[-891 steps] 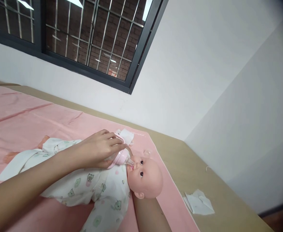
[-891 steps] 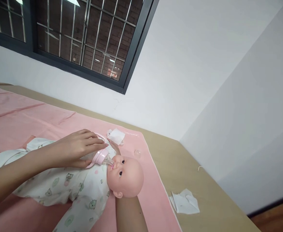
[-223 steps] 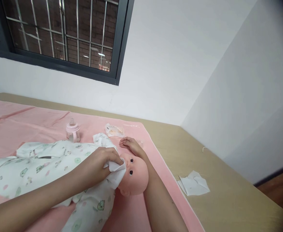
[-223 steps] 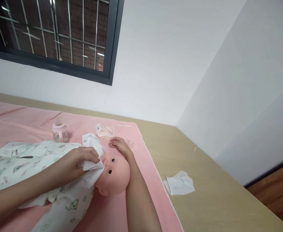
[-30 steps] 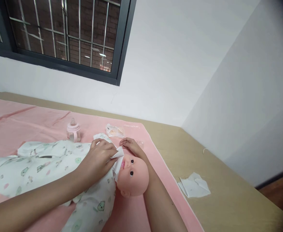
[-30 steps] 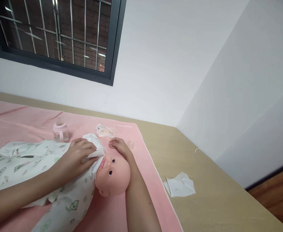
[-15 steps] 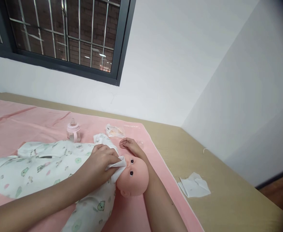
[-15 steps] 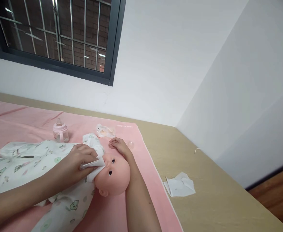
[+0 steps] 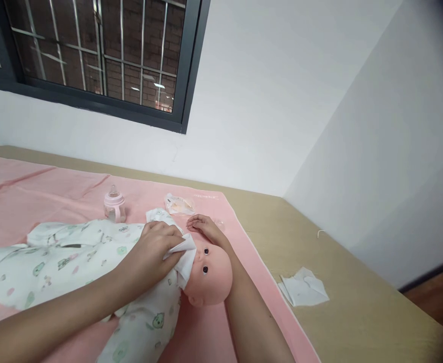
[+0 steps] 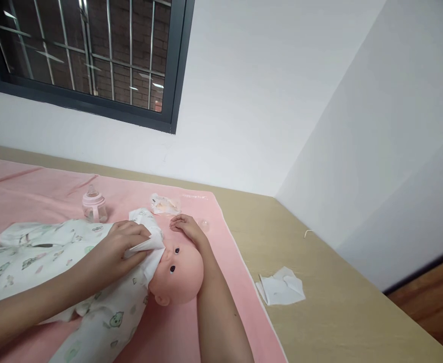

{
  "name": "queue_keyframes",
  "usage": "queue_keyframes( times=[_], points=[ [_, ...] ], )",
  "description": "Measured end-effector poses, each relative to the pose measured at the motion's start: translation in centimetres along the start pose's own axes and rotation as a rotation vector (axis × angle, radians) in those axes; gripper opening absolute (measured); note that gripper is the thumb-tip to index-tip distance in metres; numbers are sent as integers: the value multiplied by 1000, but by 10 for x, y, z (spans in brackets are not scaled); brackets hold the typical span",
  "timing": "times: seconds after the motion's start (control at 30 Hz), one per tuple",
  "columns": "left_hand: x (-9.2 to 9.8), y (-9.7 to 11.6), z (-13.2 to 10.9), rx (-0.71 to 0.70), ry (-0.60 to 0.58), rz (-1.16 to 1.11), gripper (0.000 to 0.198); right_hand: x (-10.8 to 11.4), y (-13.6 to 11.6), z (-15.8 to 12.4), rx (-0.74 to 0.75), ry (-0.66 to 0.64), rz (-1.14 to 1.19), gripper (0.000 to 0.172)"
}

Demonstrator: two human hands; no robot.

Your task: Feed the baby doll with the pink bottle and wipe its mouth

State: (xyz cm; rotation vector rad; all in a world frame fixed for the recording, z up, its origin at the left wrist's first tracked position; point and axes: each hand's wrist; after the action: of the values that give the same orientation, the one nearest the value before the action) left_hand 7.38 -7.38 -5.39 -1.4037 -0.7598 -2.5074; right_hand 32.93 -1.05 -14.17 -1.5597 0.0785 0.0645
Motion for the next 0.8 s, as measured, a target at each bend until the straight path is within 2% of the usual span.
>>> queue_keyframes(
  times=[0.1, 0.23, 0.37, 0.47, 0.53, 0.6, 0.67, 0.8],
  points=[
    [6, -2, -1, 20, 96, -58, 22, 2, -13, -2, 1, -11, 11, 26],
    [18, -3, -4, 48, 215, -121, 19, -10, -63, -15, 164, -24, -21, 25],
    [33, 1, -7, 51, 261, -123, 21, -48, -124, -48, 322, -234, -201, 23],
    [42, 1, -9, 57, 259, -96, 22, -80, -154, -77, 439, -420, -320, 24],
    [46, 0, -10, 64, 262, -76, 23, -96, -164, -92, 501, -441, -440, 23],
    [48, -2, -11, 77, 260, -55, 24, -106, -167, -101, 543, -386, -566, 22],
    [49, -5, -12, 87, 262, -41, 25, -110, -167, -104, 560, -337, -647, 21],
    [47, -10, -12, 74, 256, -24, 26, -111, -165, -102, 549, -322, -719, 21]
  ],
)
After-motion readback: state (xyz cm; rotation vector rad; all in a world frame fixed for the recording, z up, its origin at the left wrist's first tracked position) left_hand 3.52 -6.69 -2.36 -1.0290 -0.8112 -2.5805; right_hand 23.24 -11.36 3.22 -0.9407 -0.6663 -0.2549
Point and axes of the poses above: each hand's wrist, its own z-axis towards the middle knuckle, its own x-axis out of the back of the hand, y = z × x, and after that the axes turned 5 degrees about z, right-handed
